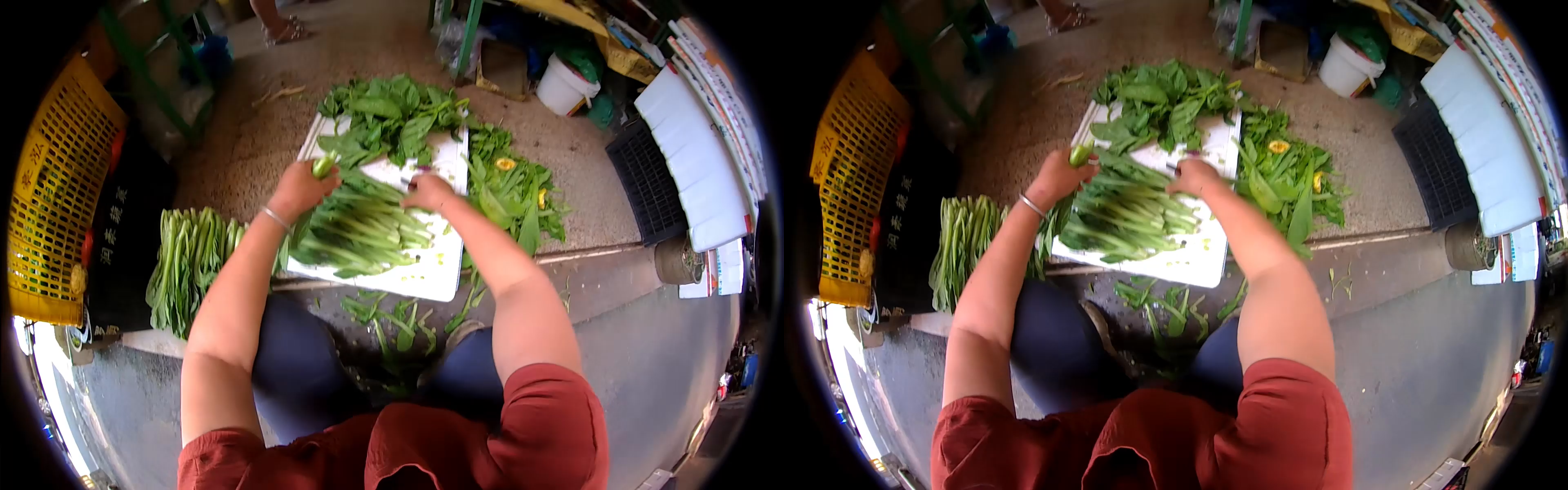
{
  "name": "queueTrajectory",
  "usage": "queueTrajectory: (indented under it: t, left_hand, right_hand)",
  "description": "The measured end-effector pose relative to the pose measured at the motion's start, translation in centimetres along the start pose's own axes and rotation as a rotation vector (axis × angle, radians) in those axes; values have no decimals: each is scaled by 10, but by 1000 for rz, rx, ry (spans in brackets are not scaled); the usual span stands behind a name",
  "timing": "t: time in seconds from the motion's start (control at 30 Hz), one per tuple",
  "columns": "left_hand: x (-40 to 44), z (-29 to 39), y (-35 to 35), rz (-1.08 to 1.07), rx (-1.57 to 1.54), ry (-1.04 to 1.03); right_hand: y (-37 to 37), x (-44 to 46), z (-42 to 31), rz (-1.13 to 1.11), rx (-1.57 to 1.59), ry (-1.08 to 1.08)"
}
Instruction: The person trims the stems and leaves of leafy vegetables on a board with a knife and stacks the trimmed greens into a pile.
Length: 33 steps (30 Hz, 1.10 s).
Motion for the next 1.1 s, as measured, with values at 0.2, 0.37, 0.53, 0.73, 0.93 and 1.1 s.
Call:
queueTrajectory:
  t: [0.2,0.37,0.53,0.73,0.93,1.1]
  left_hand:
    - [0,-14,9,29,-33,27]
    - [-2,-10,9,42,33,-12]
    - [-13,16,10,188,363,-91]
    - [-33,72,4,550,402,-532]
    - [-46,102,-6,523,388,-692]
    - [-47,95,-4,326,143,-639]
  right_hand:
    - [0,4,10,54,0,0]
    - [8,12,16,137,304,45]
    - [73,-5,-15,271,557,177]
    - [138,-80,-96,488,363,361]
    - [139,-108,-135,391,504,491]
    - [131,-105,-136,346,605,510]
Point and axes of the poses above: each hand's wrist, its own x-axis towards the middle knuckle, its own y-axis out of the back of the hand, z = x × y, the point moved 3 cm from there along x, towards the middle knuckle, and after that the axes turned 11 degrees about -z, right-handed, at the moved point
